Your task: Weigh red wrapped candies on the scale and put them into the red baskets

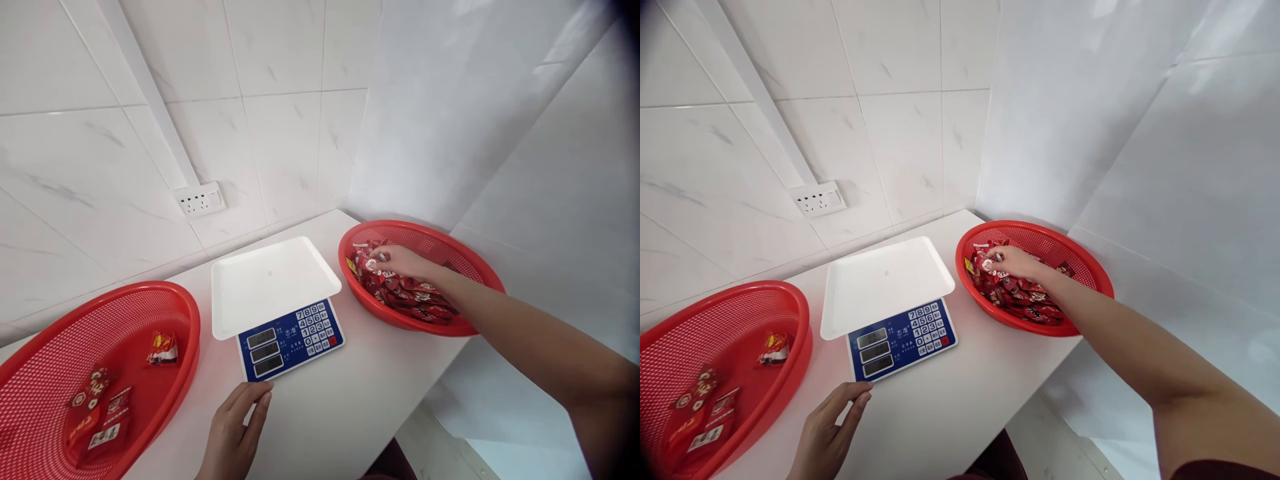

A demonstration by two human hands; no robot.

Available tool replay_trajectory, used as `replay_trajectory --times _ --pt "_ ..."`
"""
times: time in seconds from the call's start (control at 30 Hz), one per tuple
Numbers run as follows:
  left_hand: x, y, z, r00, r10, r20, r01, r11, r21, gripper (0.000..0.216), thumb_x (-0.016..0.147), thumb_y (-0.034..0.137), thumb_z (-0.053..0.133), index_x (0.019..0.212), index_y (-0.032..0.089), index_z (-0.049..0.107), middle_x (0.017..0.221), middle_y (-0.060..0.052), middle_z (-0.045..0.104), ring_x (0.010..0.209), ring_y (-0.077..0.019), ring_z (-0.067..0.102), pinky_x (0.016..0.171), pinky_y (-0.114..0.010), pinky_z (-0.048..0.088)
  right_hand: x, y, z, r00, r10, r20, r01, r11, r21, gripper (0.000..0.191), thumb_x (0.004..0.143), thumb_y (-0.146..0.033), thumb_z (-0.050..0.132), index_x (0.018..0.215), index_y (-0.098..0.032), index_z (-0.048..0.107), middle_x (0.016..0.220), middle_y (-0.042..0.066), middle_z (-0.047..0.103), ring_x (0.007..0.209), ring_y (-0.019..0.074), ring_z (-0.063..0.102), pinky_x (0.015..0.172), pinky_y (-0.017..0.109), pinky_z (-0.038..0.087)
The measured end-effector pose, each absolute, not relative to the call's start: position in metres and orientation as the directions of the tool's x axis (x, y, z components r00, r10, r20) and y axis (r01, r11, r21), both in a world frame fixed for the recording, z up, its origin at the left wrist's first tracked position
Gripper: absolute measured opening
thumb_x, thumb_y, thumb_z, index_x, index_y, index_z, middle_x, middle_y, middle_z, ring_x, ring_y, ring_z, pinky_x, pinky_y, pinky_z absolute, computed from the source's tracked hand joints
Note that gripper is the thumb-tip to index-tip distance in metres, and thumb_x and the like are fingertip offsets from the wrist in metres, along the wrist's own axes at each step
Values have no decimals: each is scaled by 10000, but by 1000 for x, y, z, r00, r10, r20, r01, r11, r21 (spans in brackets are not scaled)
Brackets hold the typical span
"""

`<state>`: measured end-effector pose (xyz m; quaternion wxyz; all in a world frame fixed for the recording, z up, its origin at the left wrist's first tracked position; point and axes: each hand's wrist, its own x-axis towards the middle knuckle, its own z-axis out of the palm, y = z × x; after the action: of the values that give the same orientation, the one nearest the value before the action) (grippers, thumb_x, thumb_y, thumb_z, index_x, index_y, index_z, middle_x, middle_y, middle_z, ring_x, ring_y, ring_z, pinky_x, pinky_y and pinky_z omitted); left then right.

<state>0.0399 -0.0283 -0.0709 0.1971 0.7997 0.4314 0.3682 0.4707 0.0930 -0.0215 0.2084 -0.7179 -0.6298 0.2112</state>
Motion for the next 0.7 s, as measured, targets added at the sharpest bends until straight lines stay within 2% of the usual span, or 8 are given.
replay_trajectory --times 0.13,0.23,0.3,0.4,0.47,0.57,0.7 --pt "39 -25 -68 337 842 421 533 -539 653 157 874 297 517 875 233 660 765 -20 700 650 -135 665 548 -180 527 471 86 1 318 947 43 711 -208 -672 290 696 -334 702 953 -203 673 1025 56 688 946 258 625 846 376 482" --pt "44 -22 -59 346 840 419 525 -543 656 161 874 296 515 868 230 663 758 -25 702 650 -138 667 551 -186 528 458 84 20 392 919 37 522 -190 -832 337 694 -341 717 998 -210 655 959 57 695 897 239 644 792 370 520" --pt "49 -21 -52 358 836 416 516 -548 659 173 879 292 505 863 224 663 765 -36 705 665 -143 671 565 -195 533 440 85 32 341 940 10 338 -112 -935 374 680 -360 738 1014 -225 637 928 44 696 848 217 658 738 355 547" --pt "56 -19 -45 385 829 405 495 -556 668 193 894 273 480 884 207 662 800 -58 709 715 -149 672 614 -214 540 398 90 42 167 986 28 151 2 -988 404 643 -401 772 982 -235 626 923 26 691 818 196 665 729 356 565" --pt "59 -19 -43 404 822 402 482 -564 670 200 902 262 471 909 198 659 818 -66 708 740 -146 666 650 -223 539 363 96 41 30 999 40 91 37 -995 399 642 -424 774 958 -231 626 929 25 684 819 190 664 754 369 567" --pt "59 -21 -44 406 829 385 480 -552 682 207 909 259 462 930 191 657 836 -65 705 766 -139 657 685 -226 530 310 106 29 -149 989 3 8 4 -1000 396 658 -439 762 954 -221 615 933 30 671 808 186 659 756 391 568" --pt "50 -28 -47 368 867 335 502 -489 713 216 914 270 454 926 189 653 830 -58 697 763 -137 645 686 -229 516 262 115 1 -200 978 -55 -20 -60 -998 416 642 -432 772 955 -215 604 961 26 643 806 160 638 754 364 554"
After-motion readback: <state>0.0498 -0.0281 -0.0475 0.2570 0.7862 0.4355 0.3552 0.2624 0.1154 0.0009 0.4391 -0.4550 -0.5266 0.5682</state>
